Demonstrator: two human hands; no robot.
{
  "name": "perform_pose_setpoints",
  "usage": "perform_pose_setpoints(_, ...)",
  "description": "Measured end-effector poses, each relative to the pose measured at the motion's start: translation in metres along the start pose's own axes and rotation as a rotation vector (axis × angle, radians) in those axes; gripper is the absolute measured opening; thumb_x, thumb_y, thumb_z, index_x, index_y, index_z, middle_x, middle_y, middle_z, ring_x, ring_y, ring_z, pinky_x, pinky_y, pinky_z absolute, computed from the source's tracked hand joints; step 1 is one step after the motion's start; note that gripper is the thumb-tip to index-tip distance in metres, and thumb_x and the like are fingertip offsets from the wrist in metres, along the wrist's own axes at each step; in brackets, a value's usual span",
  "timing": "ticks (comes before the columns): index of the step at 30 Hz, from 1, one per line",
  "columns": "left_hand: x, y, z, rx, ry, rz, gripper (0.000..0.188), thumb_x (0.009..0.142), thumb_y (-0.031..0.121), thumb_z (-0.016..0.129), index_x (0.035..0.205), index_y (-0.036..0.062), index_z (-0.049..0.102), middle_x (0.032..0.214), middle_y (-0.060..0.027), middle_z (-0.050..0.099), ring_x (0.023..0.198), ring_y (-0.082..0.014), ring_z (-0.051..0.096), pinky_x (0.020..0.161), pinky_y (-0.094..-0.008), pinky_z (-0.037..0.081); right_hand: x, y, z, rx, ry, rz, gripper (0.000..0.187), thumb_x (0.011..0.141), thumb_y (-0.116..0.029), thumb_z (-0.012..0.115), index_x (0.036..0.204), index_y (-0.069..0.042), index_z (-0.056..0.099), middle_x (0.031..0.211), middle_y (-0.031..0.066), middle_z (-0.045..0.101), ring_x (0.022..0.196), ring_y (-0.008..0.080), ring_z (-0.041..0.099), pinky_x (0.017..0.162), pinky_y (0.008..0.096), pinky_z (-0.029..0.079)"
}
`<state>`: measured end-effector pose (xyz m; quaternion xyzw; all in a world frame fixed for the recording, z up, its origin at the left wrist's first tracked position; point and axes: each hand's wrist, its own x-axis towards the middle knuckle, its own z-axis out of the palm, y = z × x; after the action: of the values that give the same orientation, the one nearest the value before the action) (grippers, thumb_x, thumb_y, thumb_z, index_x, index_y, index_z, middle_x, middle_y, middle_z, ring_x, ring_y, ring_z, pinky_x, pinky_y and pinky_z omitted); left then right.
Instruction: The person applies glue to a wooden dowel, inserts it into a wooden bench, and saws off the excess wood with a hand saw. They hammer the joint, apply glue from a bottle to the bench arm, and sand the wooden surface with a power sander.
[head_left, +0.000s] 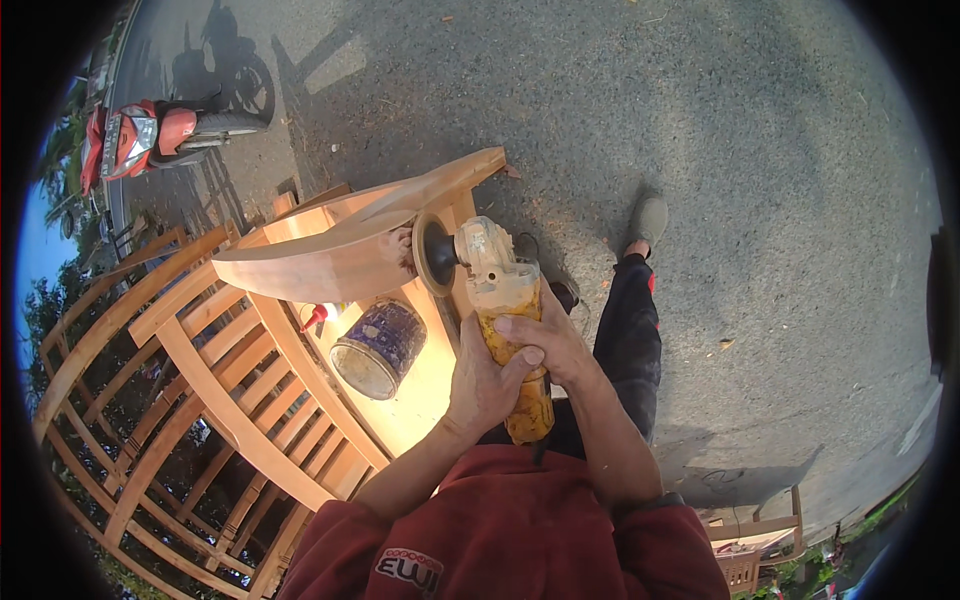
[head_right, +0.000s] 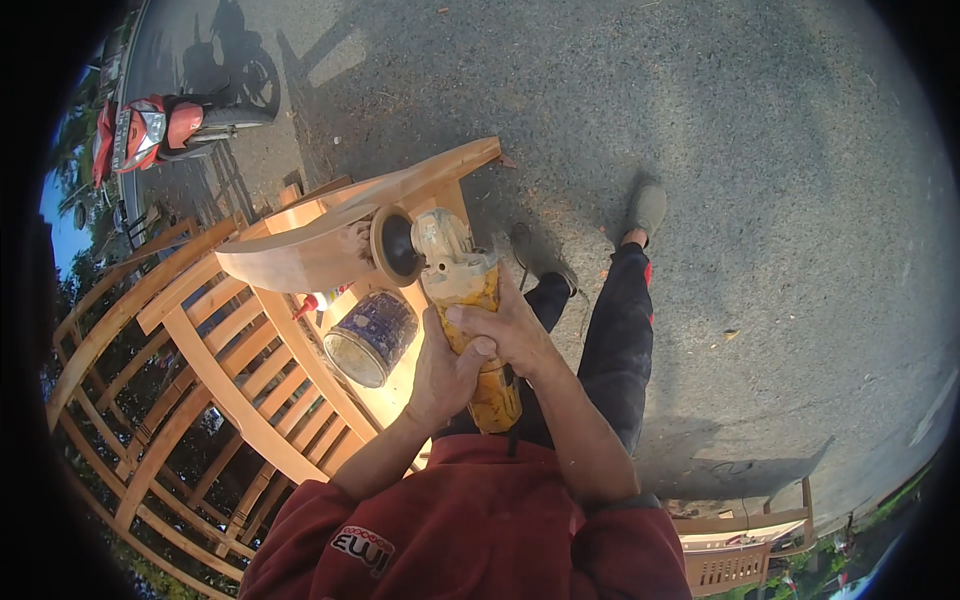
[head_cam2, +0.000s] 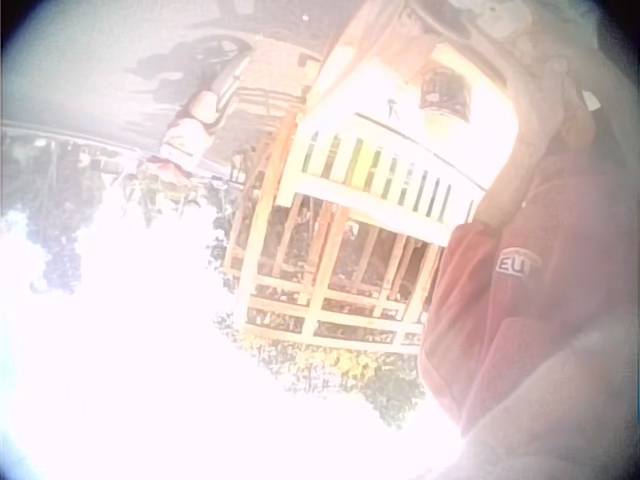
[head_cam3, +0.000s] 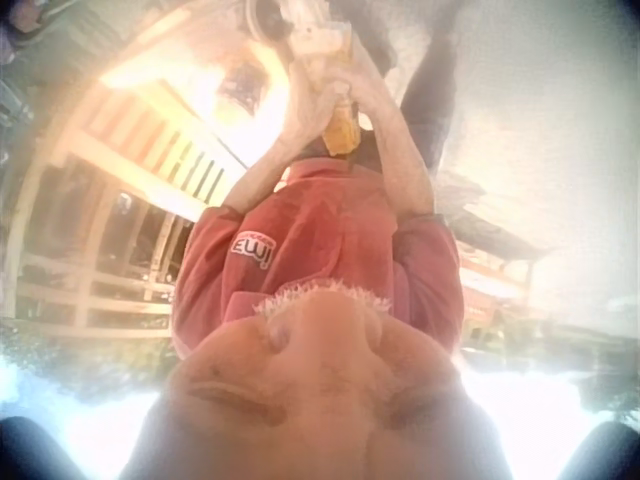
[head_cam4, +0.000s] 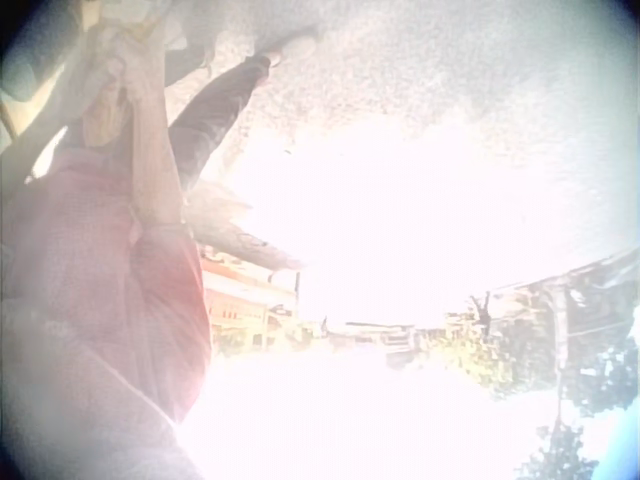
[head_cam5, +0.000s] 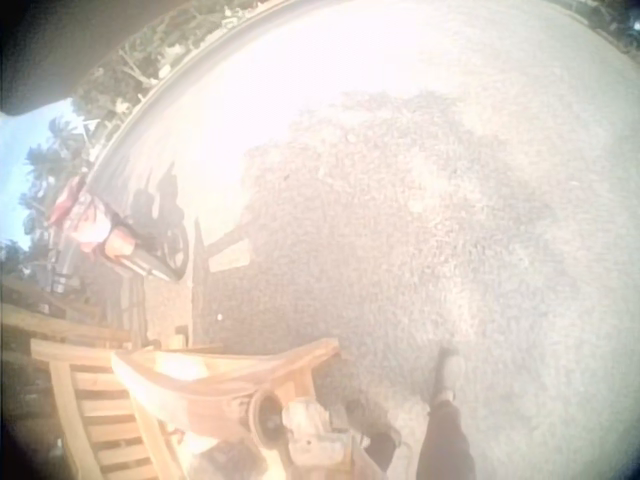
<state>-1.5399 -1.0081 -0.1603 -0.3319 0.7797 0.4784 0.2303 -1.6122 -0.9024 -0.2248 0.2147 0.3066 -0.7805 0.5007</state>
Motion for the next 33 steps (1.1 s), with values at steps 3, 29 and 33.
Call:
perform_pose_setpoints(3,0.006,0.006,-0.001,0.011,-0.006,-0.043,0.067,0.092,0.03,0.074,0.134,-0.0041,0.035,0.123,-0.0236,0.056,0.111,-0.0341,0.062,0.092,-0.0433,0.052,0.005,0.001,-0.005,0.009,-0.031,-0.008,0.082,0.08,-0.02,0.078,0.148,0.0,0.036,0.132,0.0144,0.057,0.123,0.0224,0.055,0.106,0.0361,0.043)
perform_pose_setpoints(29,0.037,-0.03,-0.01,-0.34,-0.242,-0.079,0.085,0.084,0.036,0.083,0.142,-0.0022,0.033,0.128,-0.0177,0.057,0.119,-0.0246,0.058,0.101,-0.0424,0.049,0.019,0.012,-0.014,-0.172,0.156,-0.079,0.074,0.083,-0.022,0.079,0.141,-0.001,0.04,0.127,0.0137,0.059,0.118,0.0222,0.058,0.1,0.036,0.049)
perform_pose_setpoints(33,0.001,-0.029,-0.012,-0.424,-0.253,0.11,0.096,0.081,0.039,0.086,0.147,-0.0008,0.03,0.136,-0.014,0.054,0.125,-0.0254,0.055,0.105,-0.0393,0.047,-0.026,-0.022,0.022,-0.483,0.099,-0.187,0.083,0.08,-0.022,0.081,0.145,-0.003,0.033,0.129,0.0166,0.059,0.121,0.0271,0.06,0.101,0.0378,0.05)
